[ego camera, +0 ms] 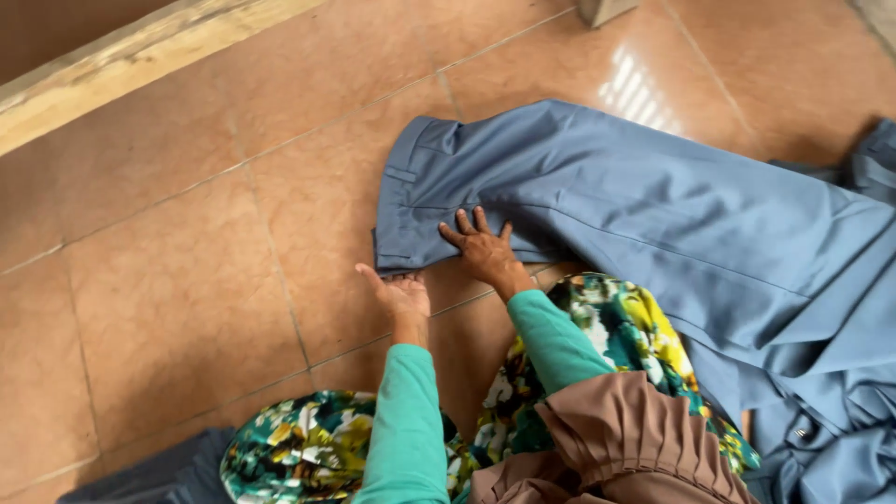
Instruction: Folding blue trousers into neat rectangles and stacking them on the floor.
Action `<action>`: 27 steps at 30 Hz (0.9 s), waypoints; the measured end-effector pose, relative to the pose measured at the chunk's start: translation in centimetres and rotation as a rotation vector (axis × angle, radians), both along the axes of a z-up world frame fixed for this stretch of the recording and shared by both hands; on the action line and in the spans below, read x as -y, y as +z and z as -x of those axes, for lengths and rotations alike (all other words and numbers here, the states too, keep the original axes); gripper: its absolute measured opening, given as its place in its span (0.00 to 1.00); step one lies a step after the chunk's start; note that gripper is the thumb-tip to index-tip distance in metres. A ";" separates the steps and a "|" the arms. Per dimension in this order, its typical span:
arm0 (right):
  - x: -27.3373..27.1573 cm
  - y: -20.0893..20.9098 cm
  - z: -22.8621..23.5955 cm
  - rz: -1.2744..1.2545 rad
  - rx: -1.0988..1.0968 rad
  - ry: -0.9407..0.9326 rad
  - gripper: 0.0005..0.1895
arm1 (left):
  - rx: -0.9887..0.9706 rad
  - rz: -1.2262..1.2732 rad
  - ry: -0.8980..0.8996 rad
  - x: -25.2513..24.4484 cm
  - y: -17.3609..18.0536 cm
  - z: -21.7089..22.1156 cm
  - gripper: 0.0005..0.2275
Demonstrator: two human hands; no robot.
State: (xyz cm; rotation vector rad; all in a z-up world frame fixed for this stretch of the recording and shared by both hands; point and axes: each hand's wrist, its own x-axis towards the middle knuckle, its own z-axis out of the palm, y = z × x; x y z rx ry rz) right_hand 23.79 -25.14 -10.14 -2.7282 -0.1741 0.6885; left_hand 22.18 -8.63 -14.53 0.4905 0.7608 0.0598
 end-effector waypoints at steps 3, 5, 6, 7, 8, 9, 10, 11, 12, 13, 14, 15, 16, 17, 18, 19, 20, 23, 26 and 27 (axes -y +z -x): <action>-5.1 0.2 0.9 -0.009 0.038 0.079 0.35 | -0.004 -0.070 -0.040 0.1 3.2 1.7 0.40; -7.6 0.0 1.8 -0.014 0.049 0.099 0.35 | -0.044 -0.127 -0.041 -1.8 2.0 2.1 0.40; -8.7 -0.2 2.3 -0.021 0.058 0.101 0.34 | -0.086 -0.184 -0.061 -2.6 1.3 2.3 0.41; -9.5 -0.6 2.5 -0.017 0.056 0.111 0.34 | -0.088 -0.180 -0.051 -3.2 0.8 2.8 0.41; -10.1 -0.9 2.8 -0.037 0.073 0.107 0.34 | -0.113 -0.311 -0.122 -3.8 0.3 3.4 0.41; -10.6 -1.2 2.9 -0.055 0.092 0.095 0.33 | -0.136 -0.441 -0.199 -4.1 -0.2 3.8 0.43; -10.7 -1.4 3.3 -0.050 0.092 0.100 0.33 | -0.135 -0.436 -0.195 -4.9 -0.5 3.4 0.43; -10.8 -1.5 3.6 -0.075 0.148 0.107 0.31 | -0.190 -0.380 -0.081 -5.6 -0.9 3.0 0.36; -10.9 -1.5 3.9 -0.100 0.204 0.115 0.28 | -0.245 -0.322 0.033 -6.3 -1.2 2.5 0.29; -10.9 -2.6 4.4 -0.095 0.205 0.122 0.28 | -0.245 -0.316 0.039 -7.4 -1.5 2.5 0.29; -10.8 -3.8 5.0 -0.099 0.248 0.108 0.26 | -0.235 -0.291 0.072 -8.5 -1.8 2.6 0.29; -10.9 -4.9 5.5 -0.105 0.292 0.095 0.25 | -0.226 -0.266 0.107 -9.7 -2.1 2.7 0.30; -10.6 -5.0 6.0 -0.101 0.292 0.103 0.25 | -0.226 -0.260 0.114 -11.7 -3.8 2.5 0.30; -10.4 -5.2 6.9 -0.069 0.319 0.099 0.27 | -0.228 -0.278 0.135 -13.6 -5.5 2.6 0.31; -10.2 -5.4 7.6 -0.037 0.345 0.095 0.28 | -0.229 -0.295 0.156 -15.5 -7.4 2.8 0.32; -10.0 -6.0 8.2 -0.034 0.339 0.098 0.28 | -0.236 -0.291 0.158 -17.4 -7.2 3.0 0.32; -9.7 -6.5 8.8 -0.010 0.374 0.111 0.27 | -0.235 -0.293 0.186 -19.3 -7.1 3.1 0.35; -9.5 -6.1 9.9 0.018 0.424 0.125 0.22 | -0.198 -0.273 0.258 -25.2 -6.7 3.0 0.41; -9.7 -5.6 10.6 0.016 0.434 0.139 0.18 | -0.193 -0.297 0.320 -31.1 -7.3 4.0 0.41; -9.8 -5.6 10.6 0.013 0.434 0.146 0.16 | -0.219 -0.340 0.334 -32.9 -7.6 4.3 0.39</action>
